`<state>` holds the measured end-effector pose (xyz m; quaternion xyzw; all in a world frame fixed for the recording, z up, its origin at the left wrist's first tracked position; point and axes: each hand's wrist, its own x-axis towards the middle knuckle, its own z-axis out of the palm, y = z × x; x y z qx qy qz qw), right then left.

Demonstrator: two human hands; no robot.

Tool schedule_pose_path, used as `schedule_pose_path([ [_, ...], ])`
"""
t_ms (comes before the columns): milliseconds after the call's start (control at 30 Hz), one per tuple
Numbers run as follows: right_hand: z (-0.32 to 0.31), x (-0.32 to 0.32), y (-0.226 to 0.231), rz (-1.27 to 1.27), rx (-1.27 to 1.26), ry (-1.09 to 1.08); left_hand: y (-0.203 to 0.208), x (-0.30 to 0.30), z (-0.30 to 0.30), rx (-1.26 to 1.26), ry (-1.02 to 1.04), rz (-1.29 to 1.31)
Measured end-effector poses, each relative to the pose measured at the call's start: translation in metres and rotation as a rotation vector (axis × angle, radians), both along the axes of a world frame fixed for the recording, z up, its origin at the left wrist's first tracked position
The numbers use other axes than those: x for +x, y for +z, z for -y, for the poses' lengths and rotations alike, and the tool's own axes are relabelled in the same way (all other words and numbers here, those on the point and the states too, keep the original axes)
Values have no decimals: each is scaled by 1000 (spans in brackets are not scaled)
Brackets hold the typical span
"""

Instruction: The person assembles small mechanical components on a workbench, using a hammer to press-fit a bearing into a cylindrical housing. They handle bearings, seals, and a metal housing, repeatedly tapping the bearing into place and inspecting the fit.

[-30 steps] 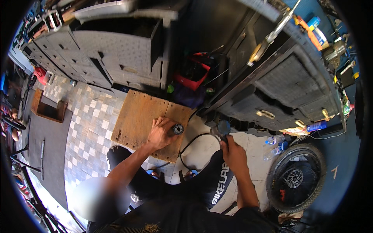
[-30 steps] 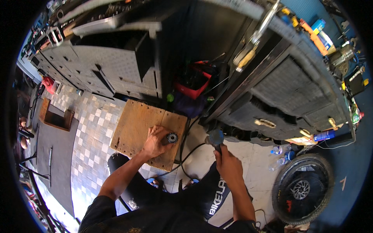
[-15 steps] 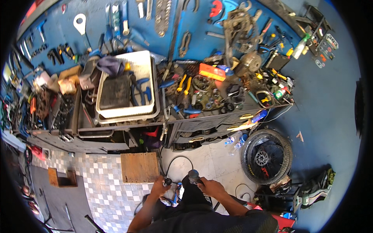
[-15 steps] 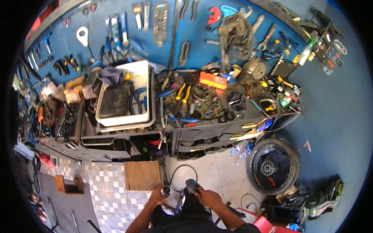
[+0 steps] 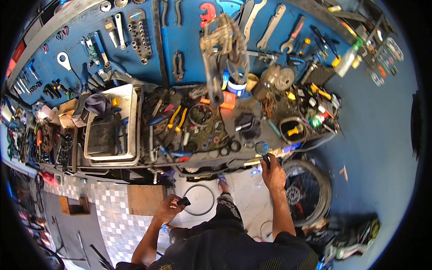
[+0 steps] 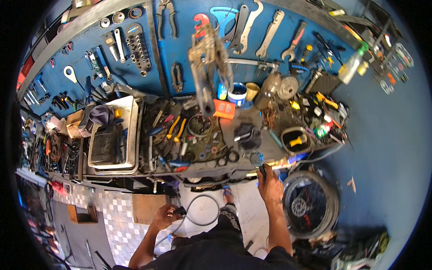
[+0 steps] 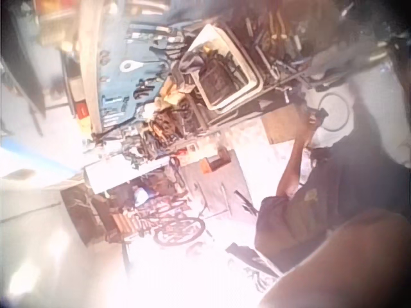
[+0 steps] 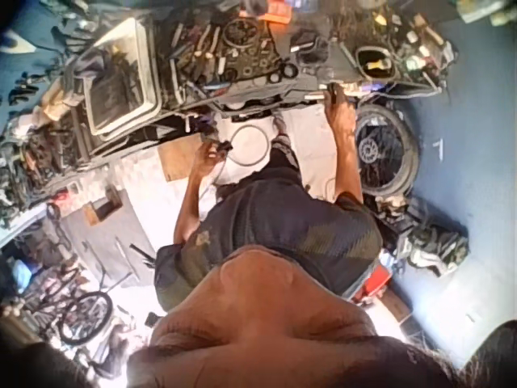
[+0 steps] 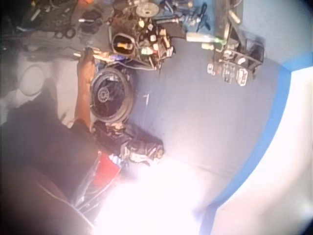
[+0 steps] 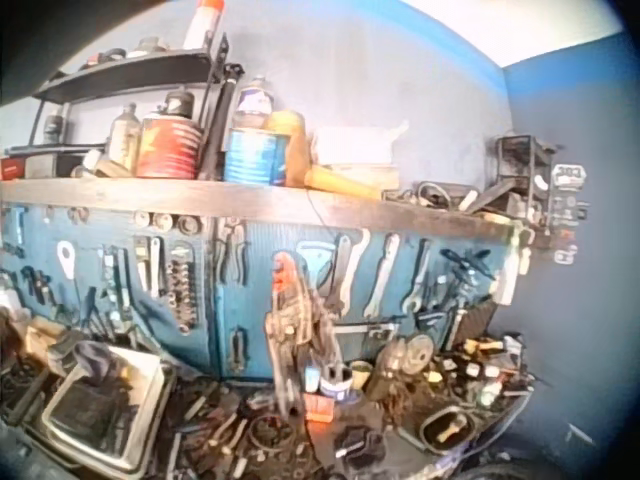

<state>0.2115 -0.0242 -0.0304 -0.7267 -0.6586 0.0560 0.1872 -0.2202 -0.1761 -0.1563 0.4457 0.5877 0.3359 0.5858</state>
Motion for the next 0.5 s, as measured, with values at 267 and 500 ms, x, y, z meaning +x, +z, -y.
schedule_pose_path([
  [267,-197,57,-36,-39,-32,122,84,165,-96,28,393,645],
  [500,-269,44,-56,23,-148,111,96,174,-83,95,725,729],
])
